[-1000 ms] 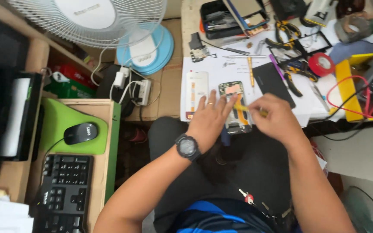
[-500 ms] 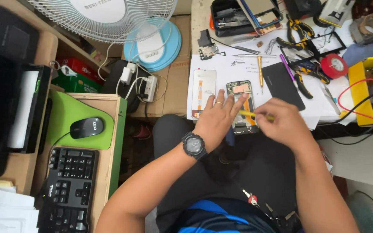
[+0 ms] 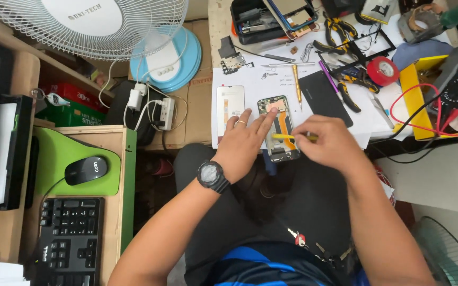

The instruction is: The person uses a purple plastic spudger to pry and separate components on a disassembled smartphone lying on their lap. They then switch to a yellow plastic spudger to continue working on the device's internal parts.

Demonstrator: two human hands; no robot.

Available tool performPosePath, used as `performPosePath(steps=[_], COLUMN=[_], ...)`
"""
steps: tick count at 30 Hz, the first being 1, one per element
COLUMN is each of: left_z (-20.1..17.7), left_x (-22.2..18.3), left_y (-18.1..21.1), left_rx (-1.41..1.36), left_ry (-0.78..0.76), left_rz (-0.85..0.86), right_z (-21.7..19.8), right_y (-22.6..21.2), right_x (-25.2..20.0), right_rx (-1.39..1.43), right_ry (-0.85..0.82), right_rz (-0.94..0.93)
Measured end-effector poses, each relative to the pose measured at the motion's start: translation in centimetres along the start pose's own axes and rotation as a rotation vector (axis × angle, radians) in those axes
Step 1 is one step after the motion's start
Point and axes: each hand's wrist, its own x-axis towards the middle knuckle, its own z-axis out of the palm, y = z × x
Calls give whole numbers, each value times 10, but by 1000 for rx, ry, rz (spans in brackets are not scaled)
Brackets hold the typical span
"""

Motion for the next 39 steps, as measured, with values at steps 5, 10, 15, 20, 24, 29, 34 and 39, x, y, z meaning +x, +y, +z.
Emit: performPosePath(steps=[5, 10, 15, 20, 24, 29, 34, 39], left_z=[1, 1, 4, 8, 12, 12, 35, 10], left_x=[4, 5, 6, 5, 5, 6, 2, 10], left_y=[-1, -1, -2, -3, -5, -3, -6, -2], left_rx=[-25, -20, -45, -23, -63, -19, -18, -37], left_ry=[-49, -59, -118, -127, -149, -156, 10, -200], left_rz=[-7, -2, -2, 8, -1, 7, 1, -6], right_z=[-3, 2, -16, -10, -49, -27, -67, -30], right_y=[-9, -3, 3, 6, -9, -2, 15, -3], right_x=[3, 3, -3, -3, -5, -4, -26, -32], right_rx=[36, 30, 11, -103, -290, -281, -518, -214], right_ry=[-142, -134, -41, -154, -258, -257, -286, -66], right_rz=[58, 68, 9, -57, 128, 94, 329, 38])
